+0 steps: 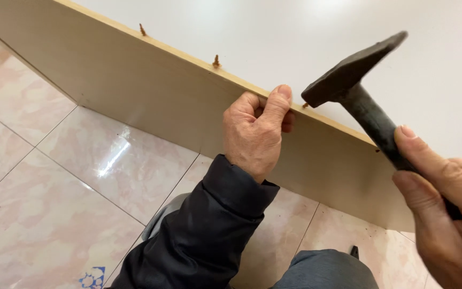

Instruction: Assembling a furniture panel by hammering nails into the edge to secure it to a frame

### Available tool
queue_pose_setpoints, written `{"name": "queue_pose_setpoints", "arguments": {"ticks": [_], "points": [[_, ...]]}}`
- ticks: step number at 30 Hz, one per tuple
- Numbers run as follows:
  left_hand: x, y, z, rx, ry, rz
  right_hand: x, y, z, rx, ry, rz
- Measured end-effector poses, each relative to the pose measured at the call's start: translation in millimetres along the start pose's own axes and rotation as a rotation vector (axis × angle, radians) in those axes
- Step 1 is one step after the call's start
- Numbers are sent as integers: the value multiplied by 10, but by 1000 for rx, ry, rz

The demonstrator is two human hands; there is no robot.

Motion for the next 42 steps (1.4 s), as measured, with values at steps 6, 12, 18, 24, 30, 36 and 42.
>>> {"name": "queue_pose_setpoints", "arguments": {"ticks": [6,12,18,24,30,36,42], "points": [[22,-48,-30,87,0,-47,-161,512,-68,-412,27,379],[13,-61,-13,78,-4,24,-76,307,-75,-434,-35,202],[11,-2,-22,31,-19,-28,-41,-140,-15,11,6,32],[-4,-32,-29,41,-23,-29,-37,-79,-86,-31,13,-106],[18,-14,-40,75,-23,-12,-65,37,-241,32,148,-40],[44,-23,-29,-13,35,9,-117,18,-116,-48,64,65],[146,48,-51,91,25,100,-270,32,-23,-70,35,114]]}}
Point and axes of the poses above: each hand's wrist, its own z-axis towards the middle knuckle, its own x-axis out of the back of the hand, y = z × x, the point moved 8 cm from there along z, towards the middle knuckle, and after that the axes turned 10 degrees about -y, right-handed, at the moved point
